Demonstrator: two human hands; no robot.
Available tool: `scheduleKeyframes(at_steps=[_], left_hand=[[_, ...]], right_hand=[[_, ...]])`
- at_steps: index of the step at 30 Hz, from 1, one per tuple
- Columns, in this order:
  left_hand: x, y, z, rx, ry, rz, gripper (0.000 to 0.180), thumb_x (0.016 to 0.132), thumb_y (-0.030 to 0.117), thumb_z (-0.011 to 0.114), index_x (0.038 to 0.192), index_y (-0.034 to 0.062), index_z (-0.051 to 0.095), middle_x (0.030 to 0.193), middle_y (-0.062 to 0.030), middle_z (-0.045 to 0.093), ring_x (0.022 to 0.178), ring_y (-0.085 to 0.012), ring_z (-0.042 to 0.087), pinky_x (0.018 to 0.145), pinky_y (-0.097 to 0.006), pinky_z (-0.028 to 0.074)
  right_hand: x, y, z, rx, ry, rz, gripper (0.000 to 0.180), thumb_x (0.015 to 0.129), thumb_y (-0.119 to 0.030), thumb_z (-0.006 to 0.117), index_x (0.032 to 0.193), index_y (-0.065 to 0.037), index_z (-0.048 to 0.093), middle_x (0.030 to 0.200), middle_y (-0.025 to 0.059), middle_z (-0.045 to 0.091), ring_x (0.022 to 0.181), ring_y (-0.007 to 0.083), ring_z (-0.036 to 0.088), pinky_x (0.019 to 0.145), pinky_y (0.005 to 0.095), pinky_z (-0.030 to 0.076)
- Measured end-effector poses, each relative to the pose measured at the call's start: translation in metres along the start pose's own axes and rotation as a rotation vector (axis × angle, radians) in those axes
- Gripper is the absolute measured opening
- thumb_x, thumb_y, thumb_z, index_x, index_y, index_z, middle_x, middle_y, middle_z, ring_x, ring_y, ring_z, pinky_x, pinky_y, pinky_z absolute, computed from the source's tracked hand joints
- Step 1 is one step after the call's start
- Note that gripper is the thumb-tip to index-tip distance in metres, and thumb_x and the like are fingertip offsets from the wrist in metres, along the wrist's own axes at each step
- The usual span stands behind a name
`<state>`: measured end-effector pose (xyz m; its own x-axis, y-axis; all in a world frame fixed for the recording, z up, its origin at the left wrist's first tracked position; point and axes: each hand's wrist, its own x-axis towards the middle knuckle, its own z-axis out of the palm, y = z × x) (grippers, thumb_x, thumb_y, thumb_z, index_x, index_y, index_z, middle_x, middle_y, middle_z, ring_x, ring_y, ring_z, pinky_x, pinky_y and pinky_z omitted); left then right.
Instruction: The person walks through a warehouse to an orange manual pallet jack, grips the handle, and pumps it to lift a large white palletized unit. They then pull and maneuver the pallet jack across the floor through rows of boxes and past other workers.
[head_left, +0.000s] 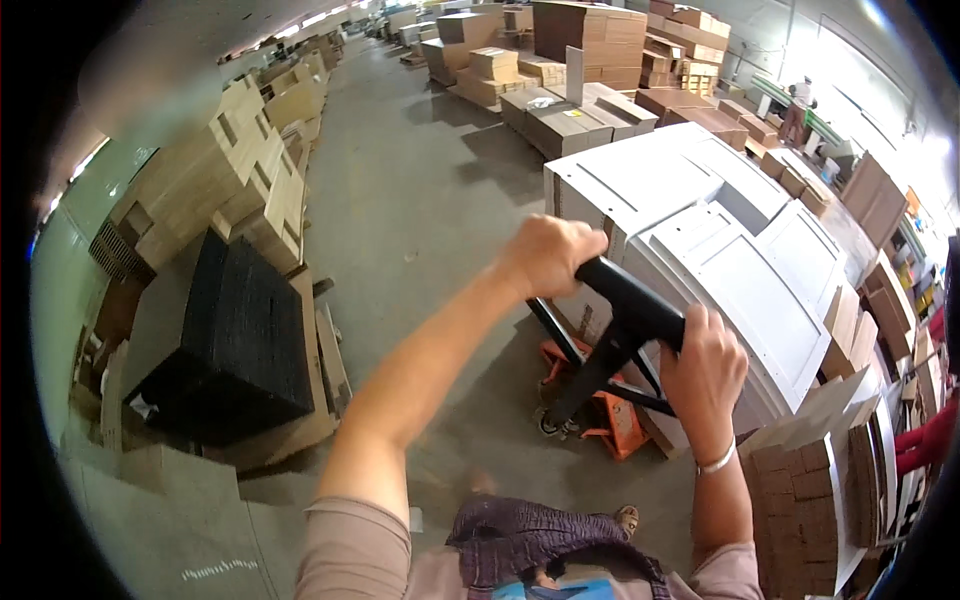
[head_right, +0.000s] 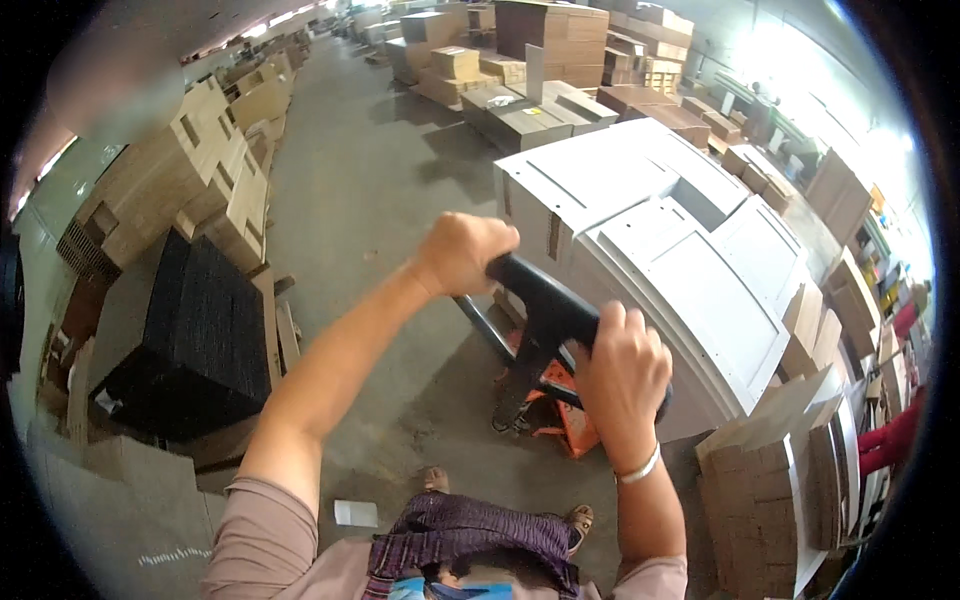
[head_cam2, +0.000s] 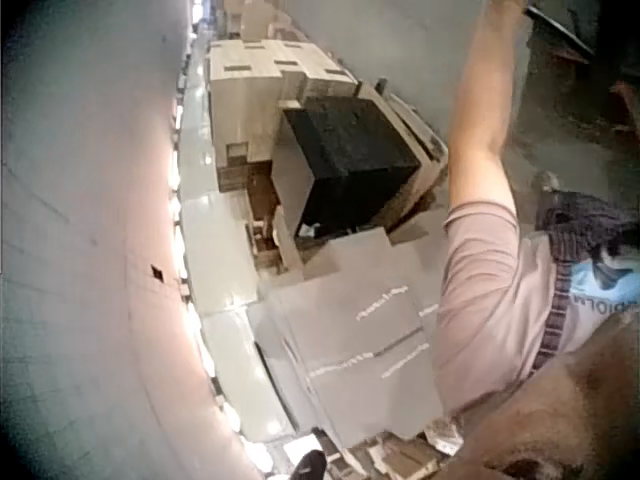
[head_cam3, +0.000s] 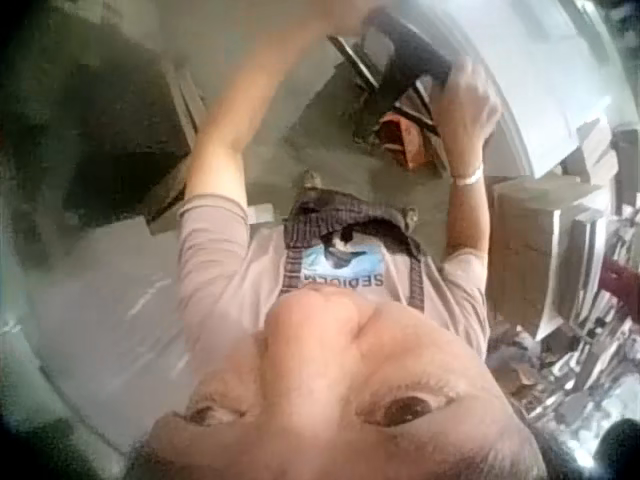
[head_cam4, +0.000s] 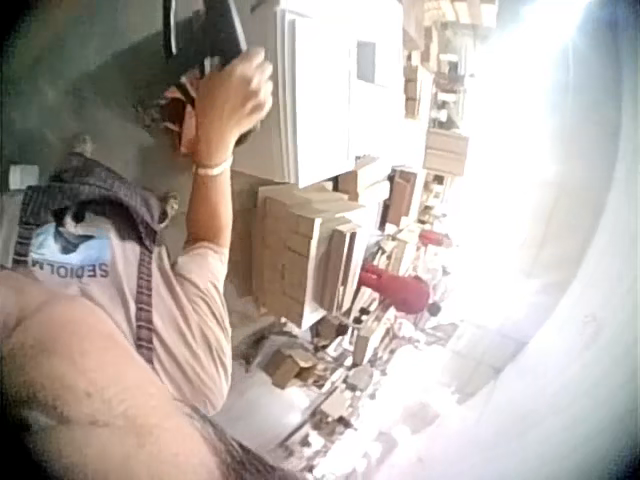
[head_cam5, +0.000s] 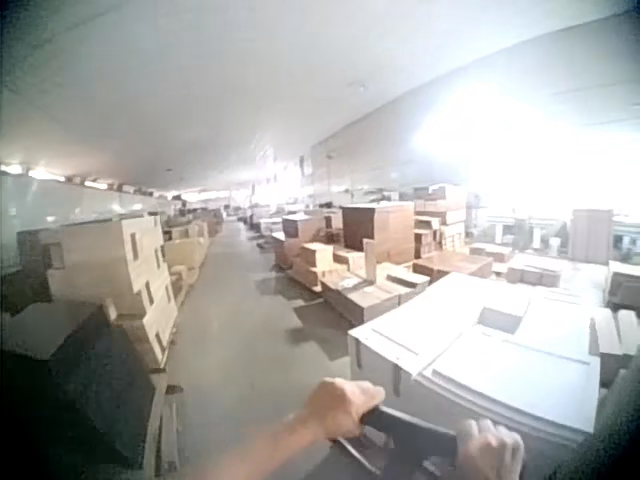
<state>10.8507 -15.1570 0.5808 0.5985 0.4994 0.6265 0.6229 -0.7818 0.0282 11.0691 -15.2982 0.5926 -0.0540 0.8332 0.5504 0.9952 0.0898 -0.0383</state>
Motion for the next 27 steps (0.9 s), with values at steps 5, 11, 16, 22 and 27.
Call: scheduleKeyframes(at_steps=[5, 11, 16, 22, 27], left_hand=[[-0.052, -0.001, -0.046, -0.157, -0.169, 0.073, 0.027, 0.064, 0.018, 0.071, 0.086, 0.0144, 0.056, 0.077, -0.007, 0.061, 0.075, -0.0324, 0.064, 0.062, -0.045, 0.051], [-0.152, 0.028, -0.111, -0.267, -0.286, 0.176, 0.018, 0.067, 0.013, 0.063, 0.081, 0.0098, 0.053, 0.073, -0.0096, 0.057, 0.067, -0.0336, 0.062, 0.057, -0.045, 0.049], [-0.243, 0.063, -0.148, -0.316, -0.291, 0.187, 0.012, 0.072, 0.013, 0.061, 0.078, 0.0088, 0.052, 0.068, -0.0087, 0.054, 0.062, -0.0304, 0.06, 0.055, -0.041, 0.049], [-0.329, 0.09, -0.176, -0.327, -0.29, 0.223, 0.011, 0.074, 0.015, 0.061, 0.08, 0.0095, 0.053, 0.069, -0.0092, 0.055, 0.064, -0.0302, 0.063, 0.057, -0.042, 0.05], [-0.407, 0.096, -0.186, -0.357, -0.53, 0.26, 0.012, 0.074, 0.015, 0.06, 0.083, 0.0095, 0.054, 0.07, -0.0103, 0.057, 0.066, -0.0311, 0.064, 0.059, -0.043, 0.05]], right_hand=[[-0.046, -0.062, -0.026, -0.056, -0.018, 0.052, 0.033, 0.067, -0.015, 0.078, 0.085, -0.006, 0.052, 0.08, 0.0104, 0.054, 0.07, 0.0309, 0.059, 0.06, 0.0424, 0.046], [-0.117, -0.125, -0.084, 0.318, -0.379, 0.064, 0.038, 0.063, -0.014, 0.081, 0.085, -0.003, 0.052, 0.074, 0.0173, 0.055, 0.07, 0.0402, 0.058, 0.062, 0.0465, 0.045], [-0.173, -0.147, -0.102, 0.517, -0.837, 0.056, 0.038, 0.064, -0.027, 0.083, 0.081, -0.003, 0.06, 0.066, 0.0208, 0.057, 0.066, 0.0404, 0.059, 0.062, 0.0437, 0.047], [-0.271, -0.214, -0.098, 0.383, -0.708, 0.15, 0.02, 0.071, -0.02, 0.069, 0.082, -0.007, 0.059, 0.071, 0.0185, 0.065, 0.072, 0.0406, 0.064, 0.066, 0.0513, 0.049], [-0.345, -0.265, -0.086, 0.392, -0.727, 0.134, 0.021, 0.069, -0.017, 0.069, 0.082, -0.005, 0.058, 0.071, 0.0207, 0.064, 0.072, 0.0425, 0.063, 0.066, 0.0518, 0.049]])
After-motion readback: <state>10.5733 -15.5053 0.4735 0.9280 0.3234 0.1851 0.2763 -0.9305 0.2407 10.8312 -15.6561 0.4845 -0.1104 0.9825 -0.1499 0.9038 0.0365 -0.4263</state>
